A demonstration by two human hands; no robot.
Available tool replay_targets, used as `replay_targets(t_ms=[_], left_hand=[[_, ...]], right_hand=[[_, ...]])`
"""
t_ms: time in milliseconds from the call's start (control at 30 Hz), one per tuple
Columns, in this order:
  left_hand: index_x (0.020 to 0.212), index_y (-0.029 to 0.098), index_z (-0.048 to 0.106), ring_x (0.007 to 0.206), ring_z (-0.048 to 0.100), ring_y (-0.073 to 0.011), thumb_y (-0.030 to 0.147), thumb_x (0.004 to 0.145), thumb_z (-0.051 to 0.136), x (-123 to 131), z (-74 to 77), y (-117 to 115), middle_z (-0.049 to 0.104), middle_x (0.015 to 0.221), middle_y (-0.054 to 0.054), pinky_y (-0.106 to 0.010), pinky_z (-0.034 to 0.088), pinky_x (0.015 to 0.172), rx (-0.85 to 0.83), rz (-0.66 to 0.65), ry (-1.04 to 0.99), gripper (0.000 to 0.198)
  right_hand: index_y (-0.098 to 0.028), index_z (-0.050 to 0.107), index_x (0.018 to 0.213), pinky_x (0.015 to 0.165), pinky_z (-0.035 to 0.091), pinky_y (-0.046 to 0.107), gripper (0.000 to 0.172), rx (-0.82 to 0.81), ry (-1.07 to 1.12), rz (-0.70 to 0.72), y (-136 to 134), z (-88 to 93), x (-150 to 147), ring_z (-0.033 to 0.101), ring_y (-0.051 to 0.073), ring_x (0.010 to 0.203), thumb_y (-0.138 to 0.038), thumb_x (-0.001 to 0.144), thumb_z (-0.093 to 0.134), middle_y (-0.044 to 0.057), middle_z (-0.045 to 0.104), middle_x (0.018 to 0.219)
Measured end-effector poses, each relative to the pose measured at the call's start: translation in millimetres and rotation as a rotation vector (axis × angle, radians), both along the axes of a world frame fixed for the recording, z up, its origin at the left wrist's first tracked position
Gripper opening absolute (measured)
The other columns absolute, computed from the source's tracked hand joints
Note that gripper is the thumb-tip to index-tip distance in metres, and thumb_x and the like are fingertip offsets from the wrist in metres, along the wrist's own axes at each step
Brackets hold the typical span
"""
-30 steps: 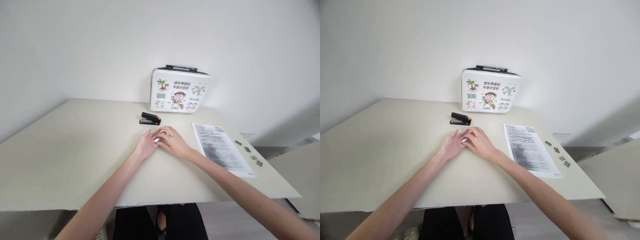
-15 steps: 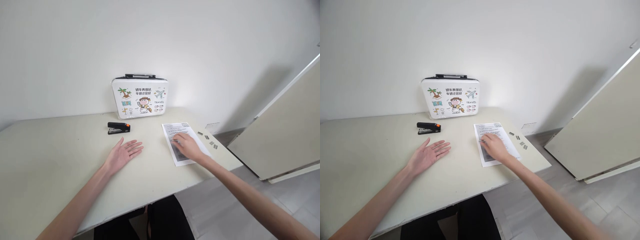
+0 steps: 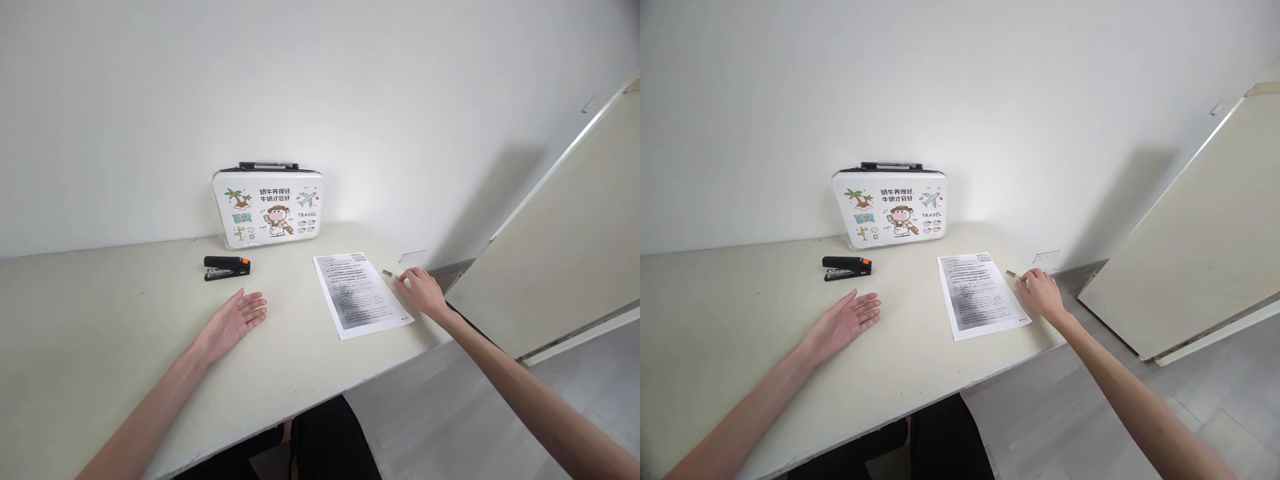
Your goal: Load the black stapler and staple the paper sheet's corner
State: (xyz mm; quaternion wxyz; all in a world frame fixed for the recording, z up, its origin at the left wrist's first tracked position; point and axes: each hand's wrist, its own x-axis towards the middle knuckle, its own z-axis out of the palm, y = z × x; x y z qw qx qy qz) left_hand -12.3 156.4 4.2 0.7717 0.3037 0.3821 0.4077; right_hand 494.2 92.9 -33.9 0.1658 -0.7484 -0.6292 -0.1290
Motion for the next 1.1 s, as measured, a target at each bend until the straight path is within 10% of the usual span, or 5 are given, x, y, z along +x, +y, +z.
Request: replay_targets(t_ms=[300, 433, 1100], left_hand=[[0.106, 0.015, 0.077, 0.095, 0.073, -0.0216, 0.025, 0.098, 0.067, 2.2, 1.1, 0.0, 0.076, 0.108, -0.012, -0.035, 0.060, 0.095, 0.011, 0.015, 0.047, 0.017], [0.107, 0.015, 0.077, 0.093, 0.073, -0.0203, 0.022, 0.097, 0.067, 0.7, 3.8, 0.6, 0.076, 0.107, -0.011, -0.035, 0.060, 0.093, 0.032, 0.019, 0.039, 0.016], [0.107, 0.015, 0.077, 0.092, 0.071, -0.0190, 0.025, 0.096, 0.070, -5.3, -2.3, 2.5, 0.074, 0.109, -0.011, -0.032, 0.061, 0.089, 0.070, 0.026, 0.025, 0.016]], right_hand=[[-0.032, 0.060, 0.131, 0.104, 0.056, 0.054, 0.028, 0.084, 0.303, 0.533, -75.8, -0.5, -120.1, 0.064, 0.031, 0.128, -0.032, 0.104, 0.053, 0.010, 0.065, 0.138], [-0.031, 0.055, 0.144, 0.112, 0.052, 0.058, 0.039, 0.058, 0.338, 0.550, -81.7, -14.6, -156.0, 0.053, 0.032, 0.144, -0.038, 0.106, 0.054, 0.010, 0.055, 0.156], [-0.025, 0.055, 0.151, 0.127, 0.036, 0.052, 0.051, -0.084, 0.304, 0.463, -85.1, -18.2, -165.7, 0.037, 0.028, 0.156, -0.050, 0.109, 0.041, 0.005, 0.043, 0.166]])
